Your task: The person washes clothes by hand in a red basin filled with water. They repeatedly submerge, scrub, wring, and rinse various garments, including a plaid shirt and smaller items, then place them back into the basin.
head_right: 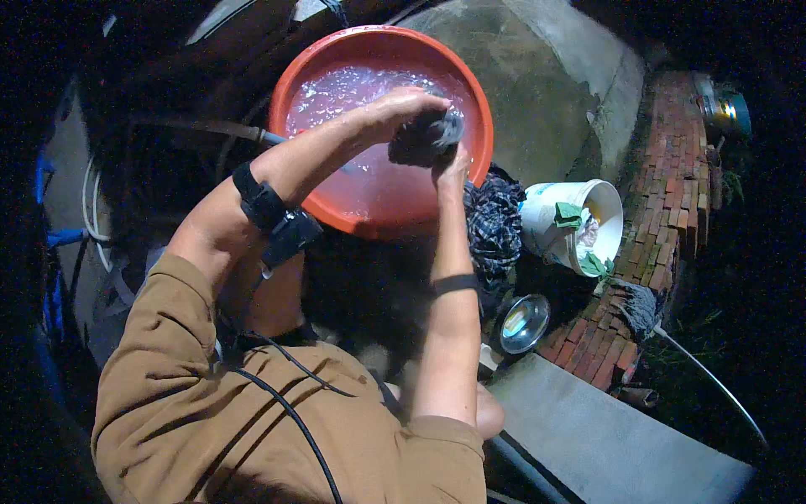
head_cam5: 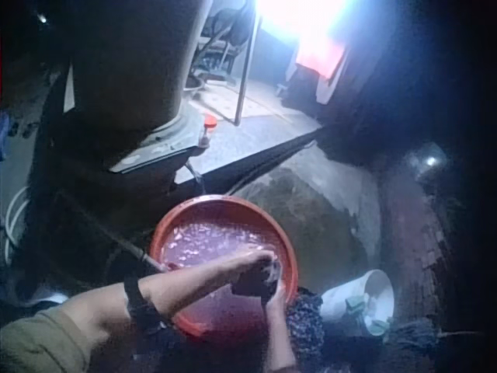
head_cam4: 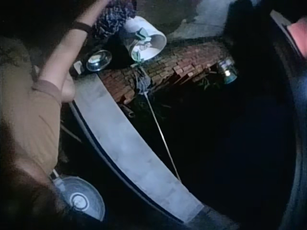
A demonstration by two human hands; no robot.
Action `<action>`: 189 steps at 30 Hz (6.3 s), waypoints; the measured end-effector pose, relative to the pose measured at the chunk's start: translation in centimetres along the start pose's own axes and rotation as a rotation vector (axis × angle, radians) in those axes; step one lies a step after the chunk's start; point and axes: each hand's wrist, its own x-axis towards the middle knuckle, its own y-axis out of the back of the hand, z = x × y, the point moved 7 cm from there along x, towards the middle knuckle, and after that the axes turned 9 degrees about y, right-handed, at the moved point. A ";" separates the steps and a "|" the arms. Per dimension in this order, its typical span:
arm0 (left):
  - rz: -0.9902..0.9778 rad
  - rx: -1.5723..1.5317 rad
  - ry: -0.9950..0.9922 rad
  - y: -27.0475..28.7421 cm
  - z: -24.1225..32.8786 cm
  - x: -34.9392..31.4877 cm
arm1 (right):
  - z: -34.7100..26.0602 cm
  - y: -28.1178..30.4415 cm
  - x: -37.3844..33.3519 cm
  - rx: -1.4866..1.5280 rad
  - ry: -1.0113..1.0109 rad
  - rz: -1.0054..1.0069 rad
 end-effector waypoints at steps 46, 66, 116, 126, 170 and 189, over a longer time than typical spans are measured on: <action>0.402 1.494 0.093 12.2 -3.4 2.9 | 8.0 -3.5 -4.4 -1.134 -0.158 -0.480; 0.312 0.854 -1.310 5.3 20.2 -7.2 | -22.8 16.7 10.8 -0.389 0.492 0.163; 0.055 1.337 -0.185 4.4 -8.1 1.9 | 7.1 -0.9 0.0 -0.942 -0.314 -0.544; 0.206 1.454 0.279 11.7 -7.6 2.7 | 7.0 -0.2 2.6 -0.961 -0.244 -0.244; -0.080 -0.460 -0.423 8.9 6.4 -2.1 | -4.7 16.2 7.5 -0.124 0.053 0.380; 0.131 1.298 0.236 13.4 -9.0 5.8 | 3.2 -0.5 -1.4 -0.451 0.094 -0.058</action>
